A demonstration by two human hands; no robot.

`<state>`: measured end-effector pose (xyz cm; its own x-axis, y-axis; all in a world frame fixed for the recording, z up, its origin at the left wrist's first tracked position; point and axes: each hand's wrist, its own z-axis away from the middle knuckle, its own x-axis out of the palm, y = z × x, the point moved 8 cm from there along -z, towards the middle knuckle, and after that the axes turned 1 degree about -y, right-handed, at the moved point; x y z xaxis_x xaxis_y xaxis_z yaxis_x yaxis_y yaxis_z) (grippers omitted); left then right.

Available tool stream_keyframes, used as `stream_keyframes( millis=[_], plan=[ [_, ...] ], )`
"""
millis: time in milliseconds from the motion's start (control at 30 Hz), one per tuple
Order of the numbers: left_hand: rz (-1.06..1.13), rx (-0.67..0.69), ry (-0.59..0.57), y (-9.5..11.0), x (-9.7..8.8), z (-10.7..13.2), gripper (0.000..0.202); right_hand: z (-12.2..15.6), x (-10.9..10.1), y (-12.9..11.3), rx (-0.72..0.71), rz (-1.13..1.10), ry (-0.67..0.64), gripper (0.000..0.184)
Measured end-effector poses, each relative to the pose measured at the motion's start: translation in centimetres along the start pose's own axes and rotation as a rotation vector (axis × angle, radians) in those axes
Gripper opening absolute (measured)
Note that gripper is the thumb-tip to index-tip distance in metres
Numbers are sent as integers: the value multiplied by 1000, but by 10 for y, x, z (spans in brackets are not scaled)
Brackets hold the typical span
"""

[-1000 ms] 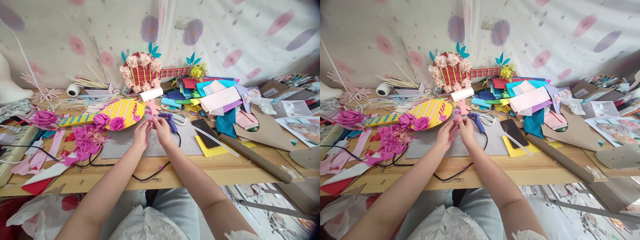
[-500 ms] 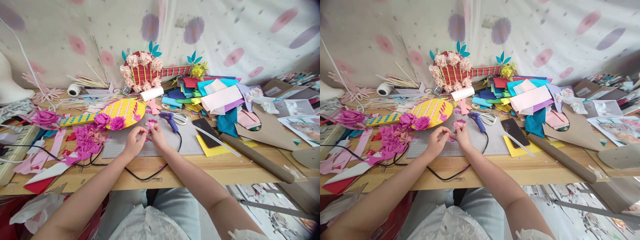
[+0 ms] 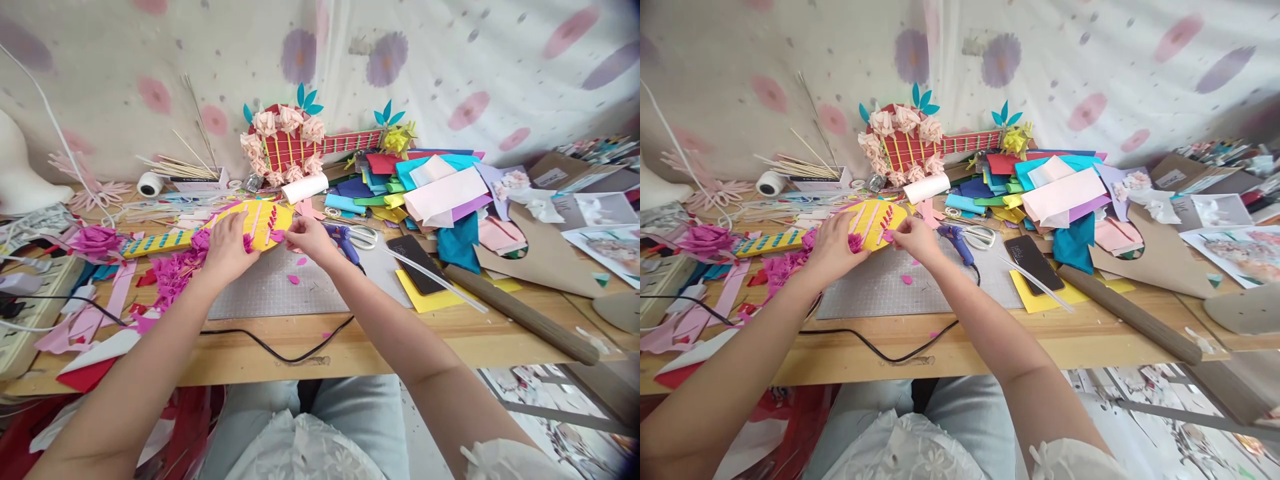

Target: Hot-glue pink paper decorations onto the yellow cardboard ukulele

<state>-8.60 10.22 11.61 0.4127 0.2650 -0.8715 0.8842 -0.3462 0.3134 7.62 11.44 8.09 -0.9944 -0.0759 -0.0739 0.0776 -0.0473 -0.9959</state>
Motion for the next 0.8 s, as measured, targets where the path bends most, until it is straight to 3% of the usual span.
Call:
stream_keyframes(
  millis=[267,533,800],
  plan=[
    [256,-147,-47,-39,0,-5,69,-16,37,2,121,203,-146,32],
    [202,-200,-113,-40,-4,-2,64,-16,66,-15,156,498,-299,20],
    [179,-145,-146,-45,0,-5,64,-29,76,-13,184,675,-374,12]
  ],
)
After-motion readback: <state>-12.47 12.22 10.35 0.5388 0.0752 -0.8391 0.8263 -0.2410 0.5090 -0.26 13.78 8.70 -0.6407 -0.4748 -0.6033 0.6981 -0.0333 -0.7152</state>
